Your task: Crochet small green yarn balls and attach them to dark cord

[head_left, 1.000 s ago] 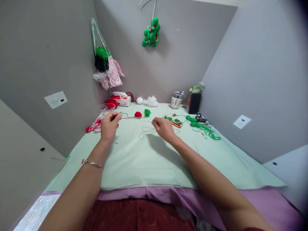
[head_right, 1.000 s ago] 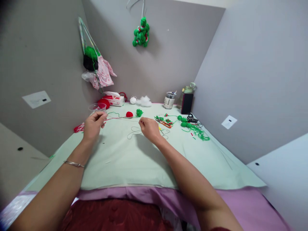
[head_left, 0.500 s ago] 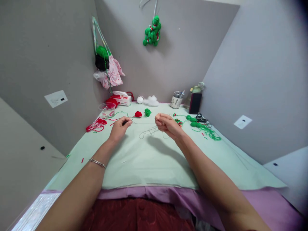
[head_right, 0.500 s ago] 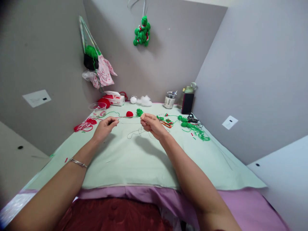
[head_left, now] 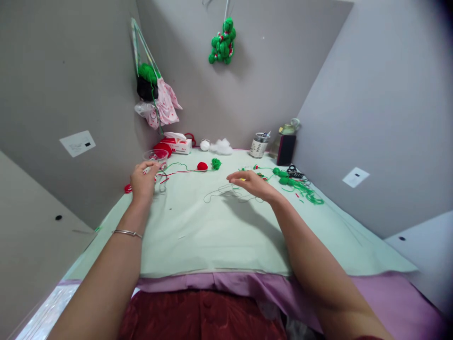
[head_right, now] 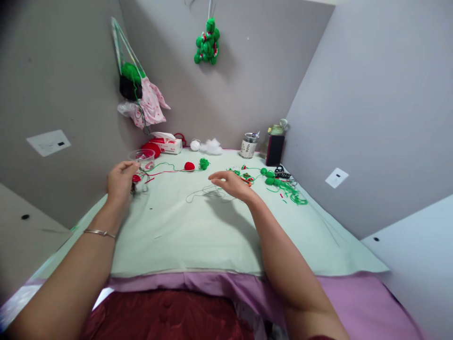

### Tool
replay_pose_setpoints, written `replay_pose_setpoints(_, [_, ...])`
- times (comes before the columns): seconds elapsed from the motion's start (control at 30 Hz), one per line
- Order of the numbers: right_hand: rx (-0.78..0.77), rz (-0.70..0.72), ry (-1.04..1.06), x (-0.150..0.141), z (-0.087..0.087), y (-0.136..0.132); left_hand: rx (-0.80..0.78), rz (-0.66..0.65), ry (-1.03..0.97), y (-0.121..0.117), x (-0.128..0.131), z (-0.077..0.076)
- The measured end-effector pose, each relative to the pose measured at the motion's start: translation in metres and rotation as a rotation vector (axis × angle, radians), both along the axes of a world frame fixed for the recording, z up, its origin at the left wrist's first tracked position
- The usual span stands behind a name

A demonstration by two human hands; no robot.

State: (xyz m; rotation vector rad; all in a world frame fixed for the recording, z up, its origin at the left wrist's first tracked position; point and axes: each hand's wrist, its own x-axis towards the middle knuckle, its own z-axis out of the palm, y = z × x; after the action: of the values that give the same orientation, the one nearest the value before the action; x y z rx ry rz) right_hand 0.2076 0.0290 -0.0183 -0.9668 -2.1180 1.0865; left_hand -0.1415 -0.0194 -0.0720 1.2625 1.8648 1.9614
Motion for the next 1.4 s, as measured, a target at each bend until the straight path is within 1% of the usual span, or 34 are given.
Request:
replay_pose_setpoints(0.03, [0.012, 0.003, -0.025, 0.001, 0.002, -0.001, 0.026, 0.038, 0.020, -0.002, 0.008, 0.001])
replay_pose_setpoints(0.07, [0.028, -0.022, -0.047, 0.002, 0.004, -0.002, 0.048, 0.039, 0.038, -0.003, 0.017, 0.003])
replay_pose_setpoints(0.1, [0.060, -0.075, -0.071, 0.004, 0.006, -0.002, 0.057, 0.005, 0.035, -0.005, 0.026, 0.004])
replay_pose_setpoints(0.17, [0.147, -0.186, -0.126, 0.006, 0.008, -0.001, 0.043, -0.123, -0.060, -0.008, 0.045, 0.008])
replay_pose_setpoints(0.2, [0.176, -0.213, -0.154, 0.007, 0.008, 0.001, 0.032, -0.207, -0.113, -0.009, 0.054, 0.009])
replay_pose_setpoints(0.27, [0.180, -0.229, -0.186, 0.008, 0.008, 0.003, 0.024, -0.369, -0.204, -0.012, 0.072, 0.013])
replay_pose_setpoints(0.33, [0.136, -0.215, -0.131, 0.007, 0.007, 0.002, 0.014, -0.495, -0.339, -0.017, 0.087, 0.017])
replay_pose_setpoints(0.37, [0.101, -0.201, -0.062, 0.007, 0.007, 0.000, 0.004, -0.559, -0.430, -0.020, 0.095, 0.019])
replay_pose_setpoints(0.43, [-0.013, -0.094, 0.122, 0.004, 0.009, -0.006, -0.021, -0.684, -0.619, -0.025, 0.107, 0.024])
replay_pose_setpoints(0.5, [-0.131, 0.034, 0.276, -0.002, 0.013, -0.015, -0.041, -0.782, -0.732, -0.031, 0.118, 0.027])
replay_pose_setpoints(0.57, [-0.189, 0.099, 0.353, -0.008, 0.017, -0.023, -0.077, -0.874, -0.724, -0.036, 0.127, 0.029])
replay_pose_setpoints(0.67, [-0.217, 0.104, 0.392, -0.017, 0.020, -0.032, -0.135, -0.966, -0.544, -0.041, 0.137, 0.029])
replay_pose_setpoints(0.73, [-0.214, 0.084, 0.402, -0.022, 0.020, -0.035, -0.150, -0.989, -0.411, -0.042, 0.143, 0.029])
replay_pose_setpoints(0.8, [-0.213, 0.079, 0.405, -0.025, 0.019, -0.037, -0.160, -1.008, -0.320, -0.043, 0.147, 0.028])
replay_pose_setpoints(0.93, [-0.186, 0.108, 0.390, -0.029, 0.016, -0.039, -0.190, -1.027, -0.260, -0.042, 0.150, 0.025])
replay_pose_setpoints(1.0, [-0.132, 0.103, 0.367, -0.027, 0.015, -0.038, -0.190, -0.991, -0.277, -0.041, 0.149, 0.024])
replay_pose_setpoints(1.07, [-0.046, 0.079, 0.309, -0.025, 0.015, -0.036, -0.171, -0.950, -0.319, -0.040, 0.146, 0.023])
replay_pose_setpoints(1.17, [0.083, 0.070, 0.153, -0.022, 0.015, -0.034, -0.144, -0.923, -0.401, -0.039, 0.142, 0.024])
replay_pose_setpoints(1.23, [0.122, 0.083, 0.066, -0.023, 0.014, -0.034, -0.144, -0.923, -0.447, -0.039, 0.141, 0.024])
replay_pose_setpoints(1.33, [0.086, 0.040, 0.043, -0.027, 0.011, -0.033, -0.142, -0.892, -0.498, -0.039, 0.140, 0.023])
replay_pose_setpoints(1.4, [-0.019, -0.033, 0.116, -0.029, 0.007, -0.030, -0.125, -0.788, -0.517, -0.037, 0.139, 0.021])
